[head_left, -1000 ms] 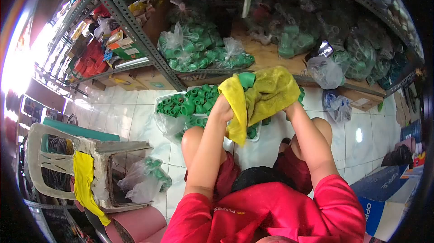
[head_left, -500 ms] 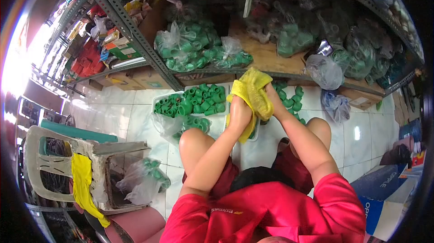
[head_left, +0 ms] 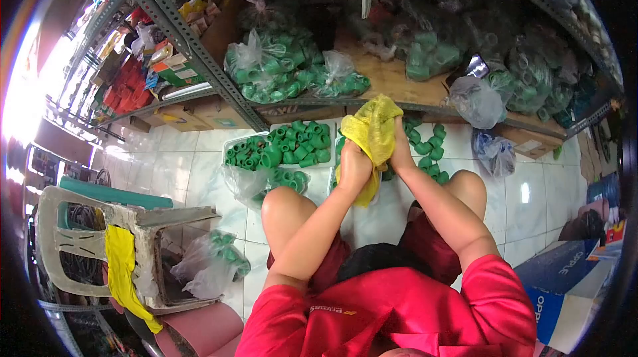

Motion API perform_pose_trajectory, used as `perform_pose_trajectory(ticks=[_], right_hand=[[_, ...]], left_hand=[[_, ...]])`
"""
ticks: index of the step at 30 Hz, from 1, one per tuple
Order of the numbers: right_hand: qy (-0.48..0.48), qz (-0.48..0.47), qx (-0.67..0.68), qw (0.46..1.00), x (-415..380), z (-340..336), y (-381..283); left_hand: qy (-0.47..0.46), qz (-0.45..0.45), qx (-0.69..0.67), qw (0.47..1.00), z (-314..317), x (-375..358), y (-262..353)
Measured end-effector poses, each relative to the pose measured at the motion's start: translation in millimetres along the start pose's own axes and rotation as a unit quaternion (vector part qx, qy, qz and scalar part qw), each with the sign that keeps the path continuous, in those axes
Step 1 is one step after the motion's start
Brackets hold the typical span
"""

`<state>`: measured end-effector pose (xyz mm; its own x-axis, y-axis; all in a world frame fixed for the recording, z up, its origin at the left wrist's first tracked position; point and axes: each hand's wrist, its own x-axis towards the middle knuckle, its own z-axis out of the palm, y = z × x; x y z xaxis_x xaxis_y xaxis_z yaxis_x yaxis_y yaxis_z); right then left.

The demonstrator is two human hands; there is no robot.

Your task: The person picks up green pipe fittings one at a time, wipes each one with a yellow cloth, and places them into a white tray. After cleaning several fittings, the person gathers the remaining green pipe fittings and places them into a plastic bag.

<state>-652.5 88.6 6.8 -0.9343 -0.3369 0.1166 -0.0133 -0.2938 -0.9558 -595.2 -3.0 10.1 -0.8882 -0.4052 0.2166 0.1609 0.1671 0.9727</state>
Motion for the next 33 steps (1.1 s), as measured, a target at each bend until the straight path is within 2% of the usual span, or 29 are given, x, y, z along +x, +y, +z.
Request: perform_pose_trajectory(ticks=[2, 3, 4, 5, 6, 7, 8, 9, 10, 11, 12, 13, 15, 16, 18, 19, 20, 21, 22, 23, 24, 25, 26, 27, 29, 31, 33], right_hand=[[-0.018, -0.032, -0.01, 0.999, 6.4, -9.8, 6.0], [-0.038, -0.063, -0.021, 0.997, 11.8, -16.1, 10.5], [-0.008, 0.021, 0.102, 0.995, 17.6, -20.4, 16.4], [0.022, 0.106, 0.223, 0.969, 25.2, -25.0, 23.6], [-0.082, 0.097, 0.238, 0.963, 39.6, -44.3, 40.3], [-0.165, 0.115, 0.29, 0.936, 51.5, -57.5, 51.2], [-0.208, -0.011, 0.064, 0.976, 51.8, -59.7, 57.2], [-0.235, -0.135, -0.167, 0.948, 51.6, -61.3, 59.4], [-0.234, -0.136, -0.169, 0.948, 44.5, -52.6, 56.0], [-0.095, -0.065, -0.132, 0.985, 31.7, -38.6, 57.0], [0.047, 0.008, -0.09, 0.995, 22.4, -29.7, 57.3], [0.02, -0.053, -0.154, 0.987, 19.1, -24.7, 54.3], [0.01, -0.028, -0.21, 0.977, 19.6, -18.8, 28.7], [0.011, -0.028, -0.209, 0.977, 22.2, -20.2, 28.4], [-0.05, -0.044, -0.122, 0.99, 26.9, -26.4, 25.3], [-0.049, -0.045, -0.123, 0.99, 29.2, -29.4, 22.7], [-0.032, 0.046, 0.031, 0.998, 31.2, -32.0, 20.2], [-0.014, 0.136, 0.184, 0.973, 34.1, -35.6, 18.7], [-0.085, 0.148, 0.277, 0.946, 39.3, -42.6, 25.1], [-0.085, 0.147, 0.277, 0.946, 34.7, -43.0, 32.8], [-0.046, 0.026, 0.034, 0.998, 23.3, -35.8, 34.9], [-0.006, -0.098, -0.211, 0.972, 15.9, -31.7, 36.6], [0.003, -0.258, -0.466, 0.846, 20.6, -37.6, 71.5], [-0.006, -0.165, -0.301, 0.939, 7.8, -19.0, 52.1], [-0.026, -0.164, -0.251, 0.954, -1.9, 6.4, -3.4], [-0.003, -0.159, -0.29, 0.944, 6.3, 3.9, 8.3], [0.009, -0.161, -0.327, 0.931, 4.8, -0.5, 12.0]], left_hand=[[-0.018, 0.051, 0.091, 0.994, -0.9, -0.1, 2.4], [-0.019, 0.052, 0.09, 0.994, -0.5, -1.3, 3.6], [-0.03, 0.094, 0.115, 0.988, -0.4, -3.4, 4.7], [-0.041, 0.135, 0.139, 0.98, -0.5, -5.6, 5.7], [-0.041, 0.134, 0.139, 0.98, -0.6, -7.6, 10.2], [-0.059, 0.153, 0.129, 0.978, -0.8, -9.2, 17.0], [-0.078, 0.172, 0.118, 0.975, -1.0, -10.2, 20.6], [-0.079, 0.172, 0.117, 0.975, -1.5, -9.0, 19.8], [-0.064, 0.137, 0.102, 0.983, -2.2, -6.3, 16.9], [-0.048, 0.102, 0.086, 0.99, -2.6, -3.4, 12.8], [-0.032, 0.09, 0.095, 0.991, -3.4, 1.6, 8.6], [-0.03, 0.09, 0.095, 0.991, -3.8, 2.3, 4.6], [-0.036, 0.059, 0.059, 0.996, -4.8, 2.6, -0.2], [-0.024, 0.07, 0.102, 0.992, -4.7, 2.3, -0.6], [-0.04, 0.071, 0.12, 0.989, -7.1, -1.4, 7.2], [-0.053, 0.073, 0.137, 0.986, -7.7, -2.9, 14.6], [-0.053, 0.073, 0.136, 0.987, -7.9, -4.3, 19.3], [-0.058, 0.065, 0.1, 0.991, -8.4, -5.3, 23.3], [-0.063, 0.056, 0.063, 0.994, -8.6, -5.8, 25.0], [-0.063, 0.056, 0.063, 0.994, -8.5, -4.3, 21.1], [-0.03, -0.056, -0.085, 0.994, -8.1, -0.8, 13.4], [0.005, -0.165, -0.23, 0.959, -8.1, 2.6, 9.6], [0.012, -0.177, -0.31, 0.934, -9.9, 5.2, 5.7], [0.014, -0.176, -0.31, 0.934, -11.7, 7.5, 6.2], [0.027, -0.188, -0.433, 0.881, -14.5, 9.5, 8.0], [0.011, -0.196, -0.424, 0.884, -16.5, 8.8, 0.3], [0.01, -0.165, -0.318, 0.933, -14.1, 5.6, -1.7]])
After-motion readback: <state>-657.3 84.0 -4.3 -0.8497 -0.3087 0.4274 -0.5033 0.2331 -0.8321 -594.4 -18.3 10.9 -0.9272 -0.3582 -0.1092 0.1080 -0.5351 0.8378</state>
